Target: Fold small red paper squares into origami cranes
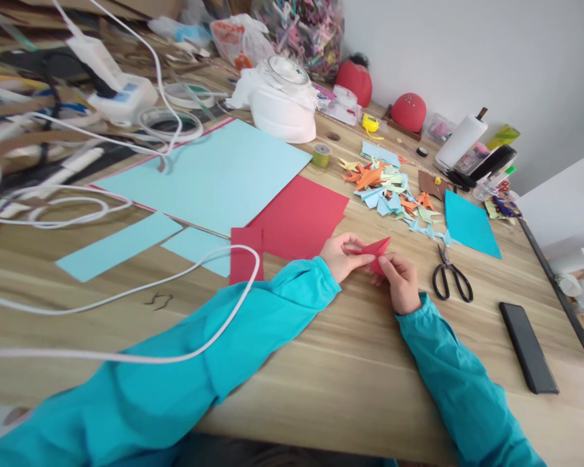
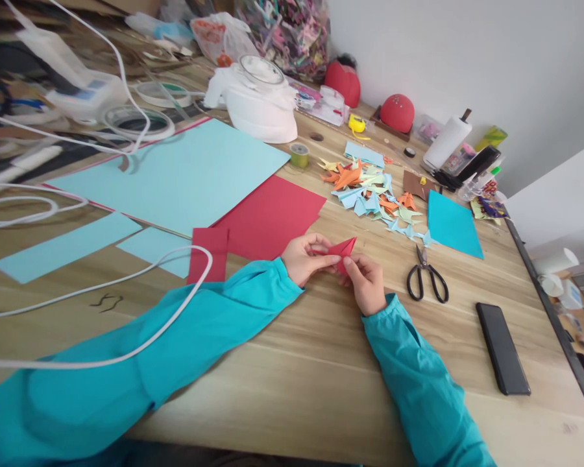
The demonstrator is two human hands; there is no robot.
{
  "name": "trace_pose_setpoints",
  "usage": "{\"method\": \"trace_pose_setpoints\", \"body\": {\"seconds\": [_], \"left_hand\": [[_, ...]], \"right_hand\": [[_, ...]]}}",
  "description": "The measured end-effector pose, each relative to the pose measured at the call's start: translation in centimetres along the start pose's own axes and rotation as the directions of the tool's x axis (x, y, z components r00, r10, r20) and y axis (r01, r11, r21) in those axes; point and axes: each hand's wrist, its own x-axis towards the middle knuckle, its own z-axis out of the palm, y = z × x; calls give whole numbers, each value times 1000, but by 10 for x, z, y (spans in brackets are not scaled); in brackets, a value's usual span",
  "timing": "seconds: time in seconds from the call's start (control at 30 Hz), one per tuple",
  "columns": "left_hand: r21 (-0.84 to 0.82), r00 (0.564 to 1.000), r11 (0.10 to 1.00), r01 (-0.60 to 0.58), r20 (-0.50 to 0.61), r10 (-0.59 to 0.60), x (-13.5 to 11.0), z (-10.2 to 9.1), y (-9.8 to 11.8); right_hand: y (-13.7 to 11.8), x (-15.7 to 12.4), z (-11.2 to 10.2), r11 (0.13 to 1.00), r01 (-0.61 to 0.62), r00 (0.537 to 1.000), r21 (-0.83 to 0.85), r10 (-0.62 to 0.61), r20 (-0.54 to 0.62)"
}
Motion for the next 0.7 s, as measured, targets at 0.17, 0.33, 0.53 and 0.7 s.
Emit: {"method": "trace_pose_setpoints", "body": {"seconds": [0.17,0.33,0.53,0.7], "left_hand": [[27,1000,1000,2,20,-2,-2,1,5],[42,999,999,23,32,-24,-5,3,10],[94,1000,996,12,19,-14,-8,6,12],[111,999,993,43,11,-44,-8,5,13]], "right_hand": [[2,0,-1,1000,1,1000,-9,-1,0],[2,-1,-2,1000,13,1000,-15,-13,0],[1,-1,-2,999,-25,1000,26,26,-2],[1,-1,-2,999,-23,999,43,22,28]]}}
